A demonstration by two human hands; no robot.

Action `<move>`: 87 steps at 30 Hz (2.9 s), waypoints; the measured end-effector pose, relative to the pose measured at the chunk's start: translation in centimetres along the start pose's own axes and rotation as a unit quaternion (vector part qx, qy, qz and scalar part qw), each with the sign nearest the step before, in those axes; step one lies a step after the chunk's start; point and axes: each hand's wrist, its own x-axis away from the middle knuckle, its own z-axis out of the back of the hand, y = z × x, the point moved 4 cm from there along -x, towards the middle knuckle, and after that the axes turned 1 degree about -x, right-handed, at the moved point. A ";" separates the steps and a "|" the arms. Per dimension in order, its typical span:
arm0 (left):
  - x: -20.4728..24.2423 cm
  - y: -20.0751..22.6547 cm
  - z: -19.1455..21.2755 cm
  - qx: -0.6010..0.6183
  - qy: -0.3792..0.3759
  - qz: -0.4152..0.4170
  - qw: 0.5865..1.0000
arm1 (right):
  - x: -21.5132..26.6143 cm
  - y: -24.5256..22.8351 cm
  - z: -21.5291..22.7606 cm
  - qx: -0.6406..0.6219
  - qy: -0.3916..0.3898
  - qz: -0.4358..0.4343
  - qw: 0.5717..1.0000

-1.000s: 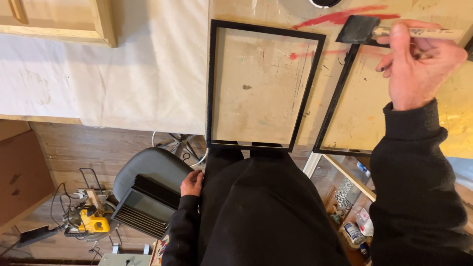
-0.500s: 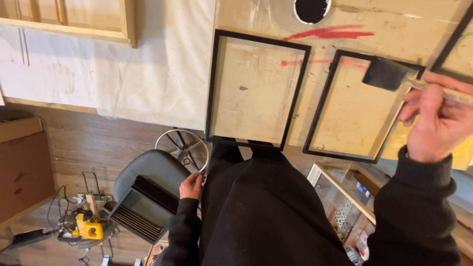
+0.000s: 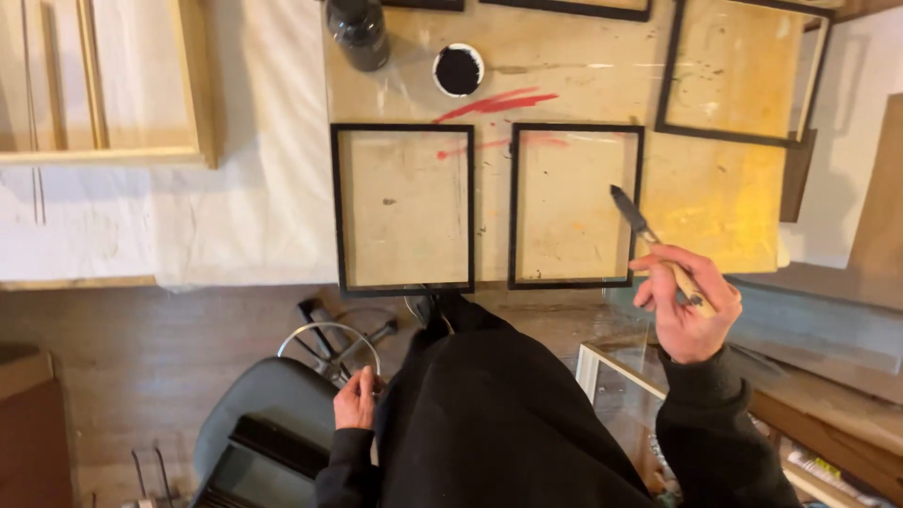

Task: Painting the edges of wooden picture frames with black paint using a foam brush.

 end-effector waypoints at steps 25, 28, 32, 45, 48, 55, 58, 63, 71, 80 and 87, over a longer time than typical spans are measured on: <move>7.0 49.3 -27.6 -0.021 -0.045 -0.446 0.894 | -7.3 19.7 26.4 0.140 0.098 -0.009 0.985; 3.8 53.1 -30.8 -0.029 -0.003 -0.463 0.886 | -11.3 23.1 28.1 0.085 0.081 -0.018 0.993; -1.5 58.1 -33.9 -0.069 0.054 -0.452 0.888 | -14.2 24.8 29.0 0.103 0.062 -0.003 0.993; -20.0 78.2 -53.6 -0.258 0.088 -0.561 0.782 | -7.2 30.8 33.0 0.094 0.119 -0.134 0.979; -25.8 79.8 -56.9 -0.306 0.063 -0.538 0.783 | -4.0 32.7 34.6 0.075 0.156 -0.165 0.971; -30.0 81.8 -59.5 -0.362 0.127 -0.547 0.744 | 2.6 40.6 37.4 0.095 0.093 -0.309 0.942; -31.1 82.2 -59.9 -0.379 0.138 -0.533 0.744 | 1.2 39.7 37.6 0.043 0.191 -0.233 0.952; -32.2 82.9 -60.4 -0.352 0.179 -0.564 0.725 | 5.7 44.6 39.2 0.091 0.086 -0.391 0.912; -31.3 82.2 -59.0 -0.368 0.157 -0.542 0.739 | 5.2 43.6 39.0 0.076 0.083 -0.420 0.900; -13.5 75.4 -54.9 -0.392 -0.033 -0.601 0.696 | -2.6 35.8 35.9 0.038 0.153 -0.186 0.970; -16.9 72.5 -57.0 -0.479 0.109 -0.638 0.593 | -3.0 34.7 35.8 0.084 0.135 -0.182 0.970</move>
